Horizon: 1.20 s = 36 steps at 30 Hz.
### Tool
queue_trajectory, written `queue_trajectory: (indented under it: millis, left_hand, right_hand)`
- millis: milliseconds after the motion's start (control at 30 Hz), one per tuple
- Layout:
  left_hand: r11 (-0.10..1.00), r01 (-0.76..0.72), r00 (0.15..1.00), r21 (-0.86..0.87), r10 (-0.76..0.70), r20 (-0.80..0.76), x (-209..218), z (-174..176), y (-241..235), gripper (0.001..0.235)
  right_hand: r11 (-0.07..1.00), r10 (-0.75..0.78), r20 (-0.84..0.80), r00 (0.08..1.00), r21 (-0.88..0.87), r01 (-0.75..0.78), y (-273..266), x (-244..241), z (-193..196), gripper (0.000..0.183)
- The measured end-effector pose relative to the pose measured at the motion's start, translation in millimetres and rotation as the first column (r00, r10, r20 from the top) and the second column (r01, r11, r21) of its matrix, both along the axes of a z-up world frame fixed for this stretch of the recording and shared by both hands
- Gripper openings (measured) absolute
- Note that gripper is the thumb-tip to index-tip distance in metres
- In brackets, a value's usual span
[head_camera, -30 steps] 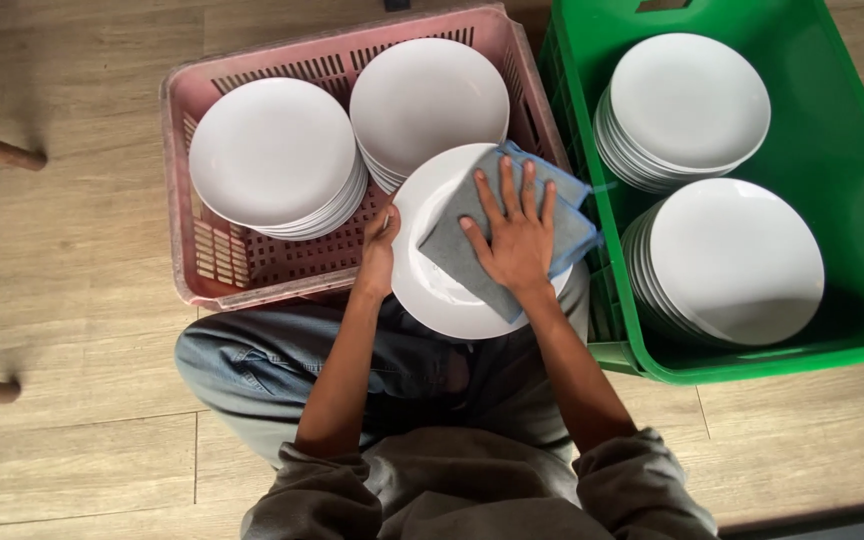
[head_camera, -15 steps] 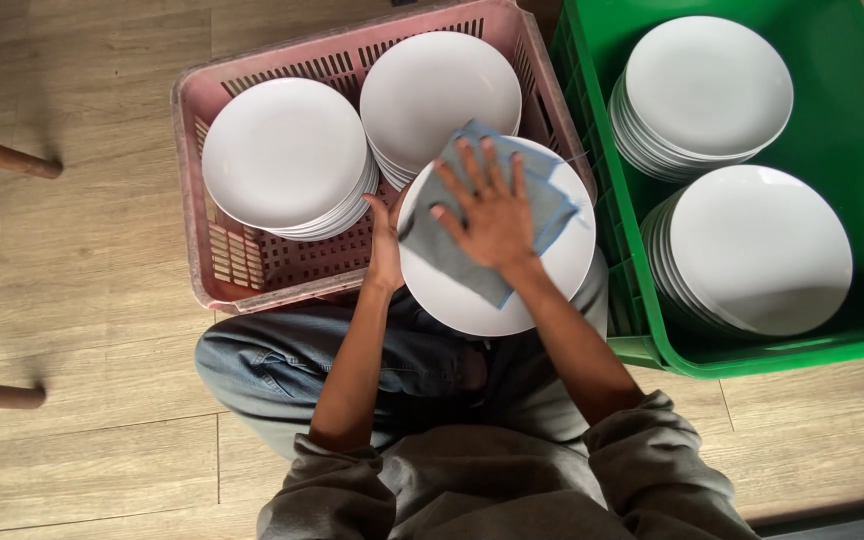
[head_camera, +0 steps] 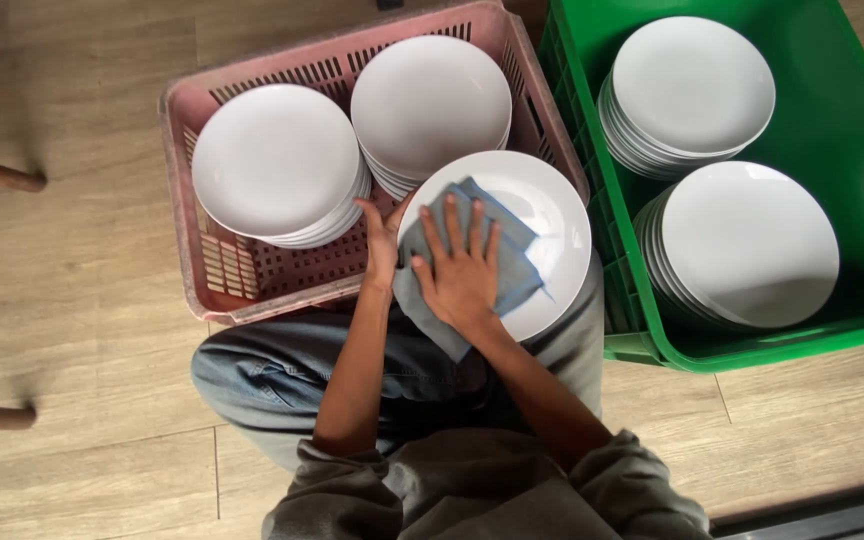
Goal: A person sitting on the floor wipes white ceramic plates with a blue cloth and transfers them from a pink basket to a green basket.
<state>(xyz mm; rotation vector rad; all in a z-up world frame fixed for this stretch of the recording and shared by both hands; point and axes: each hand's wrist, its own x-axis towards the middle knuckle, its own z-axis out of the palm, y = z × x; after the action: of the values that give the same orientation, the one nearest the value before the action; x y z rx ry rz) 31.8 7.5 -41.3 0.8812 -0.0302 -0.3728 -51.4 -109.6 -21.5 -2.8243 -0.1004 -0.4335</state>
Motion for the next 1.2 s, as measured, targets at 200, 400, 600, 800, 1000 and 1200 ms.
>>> queue_trajectory:
  millis: [200,400,600,800,1000,1200]
  left_hand:
    - [0.999,-0.024,0.998,-0.033,0.023,-0.051,-24.3,46.7,-1.4,0.096]
    - [0.999,0.047,0.99,0.007,-0.048,0.13,-25.9,53.2,-4.3,0.096]
    - [0.986,0.081,0.996,-0.144,-0.076,0.041,-20.2,41.8,0.6,0.096]
    - [0.983,0.088,0.995,-0.164,-0.078,0.068,-1.6,-1.6,15.1,0.098]
    - [0.985,0.084,0.994,-0.147,-0.073,0.083,-21.6,46.0,-4.6,0.102]
    - [0.991,0.13,0.98,-0.035,-0.123,0.157,-20.9,46.0,-5.3,0.088]
  right_hand:
    - [0.997,0.044,0.072,0.996,-0.061,-0.039,-52.9,66.6,17.2,0.065]
    - [0.99,-0.136,-0.017,0.991,-0.048,0.135,-114.6,5.0,7.0,0.065]
    - [0.999,0.007,-0.007,1.0,-0.038,-0.008,-44.3,-41.2,-24.9,0.075]
    - [0.983,0.184,0.183,0.966,-0.045,-0.179,-31.4,39.8,-2.0,0.073]
    - [0.995,-0.075,0.021,0.997,-0.056,0.076,-110.1,34.3,27.9,0.066]
    - [0.992,-0.121,-0.138,0.983,-0.063,0.114,-103.9,-46.2,5.1,0.071]
